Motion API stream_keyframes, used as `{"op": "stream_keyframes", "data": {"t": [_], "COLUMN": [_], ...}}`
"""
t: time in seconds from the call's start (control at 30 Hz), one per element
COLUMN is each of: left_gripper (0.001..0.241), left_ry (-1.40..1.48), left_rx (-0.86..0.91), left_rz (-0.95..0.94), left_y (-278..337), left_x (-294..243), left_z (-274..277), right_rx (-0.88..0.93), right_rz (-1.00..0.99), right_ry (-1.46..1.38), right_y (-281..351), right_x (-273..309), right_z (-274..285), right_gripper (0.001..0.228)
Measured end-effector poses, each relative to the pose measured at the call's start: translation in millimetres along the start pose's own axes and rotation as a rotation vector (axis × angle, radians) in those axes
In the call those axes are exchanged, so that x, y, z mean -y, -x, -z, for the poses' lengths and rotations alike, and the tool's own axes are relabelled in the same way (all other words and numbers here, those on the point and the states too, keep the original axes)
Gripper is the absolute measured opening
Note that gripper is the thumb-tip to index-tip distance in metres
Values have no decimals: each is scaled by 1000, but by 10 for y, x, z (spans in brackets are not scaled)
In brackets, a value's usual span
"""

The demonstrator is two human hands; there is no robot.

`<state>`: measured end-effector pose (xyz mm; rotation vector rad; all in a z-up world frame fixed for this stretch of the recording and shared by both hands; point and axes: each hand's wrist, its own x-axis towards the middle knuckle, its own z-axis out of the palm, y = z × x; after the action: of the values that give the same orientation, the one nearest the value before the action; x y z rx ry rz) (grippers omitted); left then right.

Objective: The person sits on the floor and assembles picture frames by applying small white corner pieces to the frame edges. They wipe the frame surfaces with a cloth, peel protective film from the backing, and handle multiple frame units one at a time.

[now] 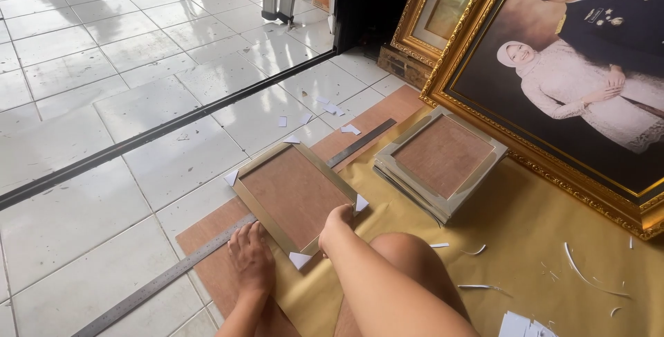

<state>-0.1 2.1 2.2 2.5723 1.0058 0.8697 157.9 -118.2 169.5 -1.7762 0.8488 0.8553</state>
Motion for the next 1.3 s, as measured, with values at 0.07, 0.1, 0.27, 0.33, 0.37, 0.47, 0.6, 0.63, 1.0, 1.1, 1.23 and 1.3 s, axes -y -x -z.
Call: {"op": "stream_keyframes", "data": {"t": [0.07, 0.1, 0.27, 0.33, 0.37, 0.47, 0.6, 0.63, 1.0, 1.1, 1.23, 1.3], "left_gripper": [43, 43, 47, 46, 46, 51, 60, 63, 97, 78, 86, 88], "left_ry": [246, 247, 436, 516, 592, 981, 1334, 1450, 799, 837, 841, 798], "left_rx": [-70, -70, -84, -69, -55, 94, 225, 348, 1004, 453, 537, 564], "left_rz": [70, 67, 429, 361, 298, 347, 231, 318, 994, 1533, 1540, 1549], "left_y": [-42, -64, -430, -579, -675, -979, -1064, -1055, -473, -341, -410, -482], "left_x": [-1, -91, -915, -1233, -1403, -2283, -3698, -4025, -5011, -4998, -4958, -4943], "left_z": [40, 134, 688, 527, 435, 650, 1359, 1511, 21, -628, -1005, -954], "right_rx": [52, 52, 448, 619, 794, 892, 880, 745, 180, 65, -40, -102], "right_rz": [-187, -187, 84, 168, 252, 403, 538, 598, 378, 355, 442, 438], "right_ry": [-552, -555, -784, -891, -984, -1109, -1224, -1184, -736, -626, -473, -414], "right_y": [175, 296, 975, 946, 928, 1088, 620, 484, -1422, -1927, -2165, -2129], "right_x": [-9, -18, 119, 236, 315, 544, 822, 863, 319, 143, 146, 218], "right_z": [84, 147, 471, 537, 568, 1102, 2174, 2449, 3665, 3372, 2993, 2882], "right_gripper": [69, 69, 92, 98, 106, 99, 51, 47, 19, 26, 65, 70]}}
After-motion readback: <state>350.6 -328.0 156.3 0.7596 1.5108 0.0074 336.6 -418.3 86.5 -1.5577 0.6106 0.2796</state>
